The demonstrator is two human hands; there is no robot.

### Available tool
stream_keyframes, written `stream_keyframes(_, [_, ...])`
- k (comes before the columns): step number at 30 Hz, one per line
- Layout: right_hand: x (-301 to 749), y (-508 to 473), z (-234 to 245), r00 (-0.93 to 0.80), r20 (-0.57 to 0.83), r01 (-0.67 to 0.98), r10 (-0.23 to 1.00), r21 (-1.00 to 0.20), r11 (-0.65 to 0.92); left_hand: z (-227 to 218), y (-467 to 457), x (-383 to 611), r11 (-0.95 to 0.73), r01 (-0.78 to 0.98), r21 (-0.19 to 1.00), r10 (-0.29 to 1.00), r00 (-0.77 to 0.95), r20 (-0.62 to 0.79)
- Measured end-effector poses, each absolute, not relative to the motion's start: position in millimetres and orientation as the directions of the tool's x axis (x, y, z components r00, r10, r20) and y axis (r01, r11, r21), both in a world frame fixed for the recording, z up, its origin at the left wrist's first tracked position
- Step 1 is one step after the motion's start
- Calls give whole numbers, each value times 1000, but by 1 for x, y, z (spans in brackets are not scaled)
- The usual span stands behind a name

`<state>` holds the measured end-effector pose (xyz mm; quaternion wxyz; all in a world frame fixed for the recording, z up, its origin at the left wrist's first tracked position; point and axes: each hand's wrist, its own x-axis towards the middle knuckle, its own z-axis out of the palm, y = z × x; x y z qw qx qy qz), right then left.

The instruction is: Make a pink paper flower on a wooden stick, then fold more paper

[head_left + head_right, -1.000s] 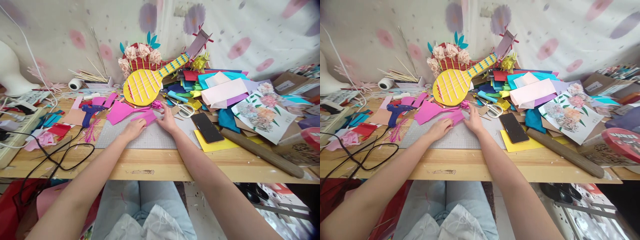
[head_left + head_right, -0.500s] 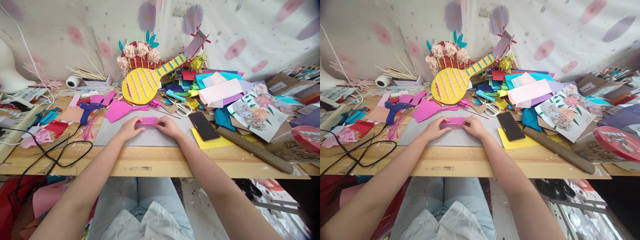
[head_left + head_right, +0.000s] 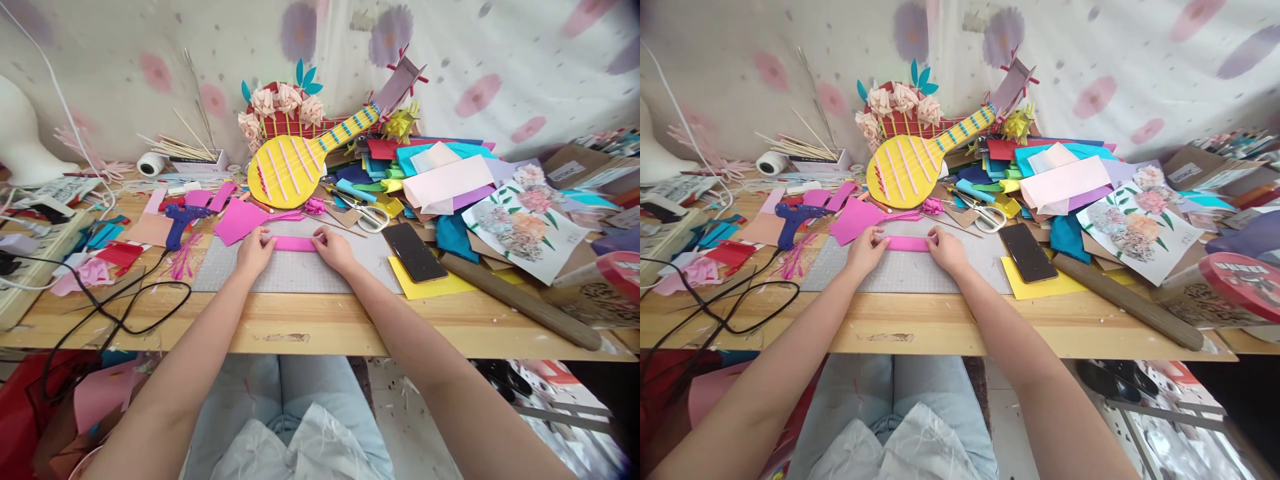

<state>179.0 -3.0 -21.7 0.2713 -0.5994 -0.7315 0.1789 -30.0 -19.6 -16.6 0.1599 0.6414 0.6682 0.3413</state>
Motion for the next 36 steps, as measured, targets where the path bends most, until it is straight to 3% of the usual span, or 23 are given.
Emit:
stream_keyframes(9, [167, -5, -18, -94, 168, 869, 981, -468, 163, -13, -15, -18, -34, 874, 484, 945, -129, 299])
stream_keyframes(19, [165, -6, -17, -58, 168, 870, 984, -476, 133, -9, -11, -14, 1, 934, 358, 952, -110, 285])
stream_keyframes(28, [161, -9, -10, -80, 138, 949, 987, -293, 118, -10, -15, -15, 17, 956, 291, 956, -102, 276])
stream_keyframes(36, [160, -11, -11, -100, 131, 969, 986, -211, 126, -9, -14, -14, 15, 971, 239, 957, -83, 277])
